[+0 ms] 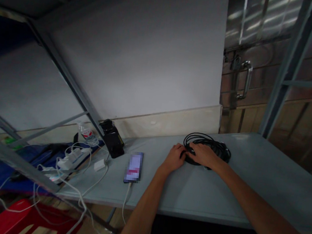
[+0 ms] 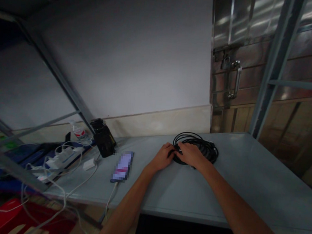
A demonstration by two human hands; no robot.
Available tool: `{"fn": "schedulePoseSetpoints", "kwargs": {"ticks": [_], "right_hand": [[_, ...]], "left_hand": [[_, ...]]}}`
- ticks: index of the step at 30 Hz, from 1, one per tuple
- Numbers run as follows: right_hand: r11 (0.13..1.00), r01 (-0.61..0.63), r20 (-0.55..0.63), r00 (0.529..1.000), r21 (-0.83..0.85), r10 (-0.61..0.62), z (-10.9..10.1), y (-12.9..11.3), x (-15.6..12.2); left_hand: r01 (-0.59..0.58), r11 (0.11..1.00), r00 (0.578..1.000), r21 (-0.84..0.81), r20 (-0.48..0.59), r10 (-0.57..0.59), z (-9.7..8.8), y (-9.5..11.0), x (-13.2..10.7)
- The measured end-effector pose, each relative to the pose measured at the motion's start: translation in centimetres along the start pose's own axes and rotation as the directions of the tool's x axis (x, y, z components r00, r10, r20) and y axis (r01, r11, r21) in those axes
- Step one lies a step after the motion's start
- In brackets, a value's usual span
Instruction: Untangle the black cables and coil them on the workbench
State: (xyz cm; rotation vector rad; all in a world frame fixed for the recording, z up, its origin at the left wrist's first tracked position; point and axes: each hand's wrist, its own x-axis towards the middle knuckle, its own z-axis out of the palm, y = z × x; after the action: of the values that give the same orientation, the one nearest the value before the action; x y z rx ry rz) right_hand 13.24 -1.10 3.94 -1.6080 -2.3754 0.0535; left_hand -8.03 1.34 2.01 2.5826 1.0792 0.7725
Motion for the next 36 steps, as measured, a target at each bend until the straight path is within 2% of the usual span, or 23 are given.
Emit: {"fn": "schedulePoseSetpoints", "kwargs": {"ticks": [14,36], "right_hand": [[1.000,-0.020,0.024,1.000,-0.006,0.021,-0.57,-0.39,-0.18],[1.000,-0.009,-0.010,1.000,0.004,0.009,-0.19,-0.17,-0.21]], "left_hand": [[-0.015,0.999,0.999,0.049,0.042,0.013,0.11,-0.04,-0.02],[0.016,1.000,1.000,0.019,-0.001,-0.016,-0.01,0.15,0.01]]}}
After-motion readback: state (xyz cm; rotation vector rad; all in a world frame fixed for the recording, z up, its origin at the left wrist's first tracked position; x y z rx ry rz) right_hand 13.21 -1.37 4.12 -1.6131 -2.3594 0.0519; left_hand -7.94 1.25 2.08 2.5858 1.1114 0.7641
